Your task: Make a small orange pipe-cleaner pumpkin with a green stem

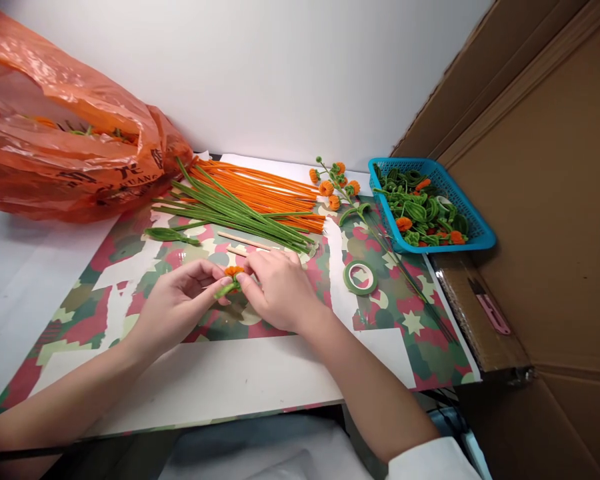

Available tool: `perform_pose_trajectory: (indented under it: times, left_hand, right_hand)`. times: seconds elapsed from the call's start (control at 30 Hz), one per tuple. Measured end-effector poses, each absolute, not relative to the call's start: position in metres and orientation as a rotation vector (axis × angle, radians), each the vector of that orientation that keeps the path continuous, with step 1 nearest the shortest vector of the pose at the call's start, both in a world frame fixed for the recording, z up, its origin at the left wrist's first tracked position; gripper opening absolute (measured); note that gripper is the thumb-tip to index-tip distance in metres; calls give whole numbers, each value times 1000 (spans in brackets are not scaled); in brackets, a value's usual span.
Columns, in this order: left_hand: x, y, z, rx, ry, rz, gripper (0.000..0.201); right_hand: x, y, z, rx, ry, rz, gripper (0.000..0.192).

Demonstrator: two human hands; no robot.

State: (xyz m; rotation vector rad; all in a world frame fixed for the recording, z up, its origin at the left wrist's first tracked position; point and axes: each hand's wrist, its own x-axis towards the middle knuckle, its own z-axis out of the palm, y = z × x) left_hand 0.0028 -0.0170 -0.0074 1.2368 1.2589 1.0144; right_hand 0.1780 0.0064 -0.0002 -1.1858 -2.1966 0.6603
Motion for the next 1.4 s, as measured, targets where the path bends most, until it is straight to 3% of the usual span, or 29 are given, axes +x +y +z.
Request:
perform_pose_trajectory:
  times: [0.23,0.5,0.77,0.93,1.03,1.17,1.4]
  left_hand:
    - [1,-19,-7,1401,1254,892,23]
    - [-2,-16,-7,1510,1206,905,19]
    - [0,-15,-13,1217,1242,1102,25]
    - [-1,-14,-13,1212,1148,1168,26]
    - [-4,-13,-12,1327,1090,1032,29]
    - [-6,-12,-14,1324,1066,944,23]
    - [2,-18,-23,1485,1200,1212,10]
  right_hand:
    - [180,6,2,-1121,-2524,463,19]
    - [179,12,-16,-876,-2417,341,24]
    - [176,7,-12,-1066,-1908,750,28]
    - [168,0,-14,-1081,-2079,614,26]
    - [166,0,-17,-1040,-2146,520,28]
    - [166,2,-18,-1014,-2089,634,28]
    - [156,-3,-21,-1097,-1782,793,24]
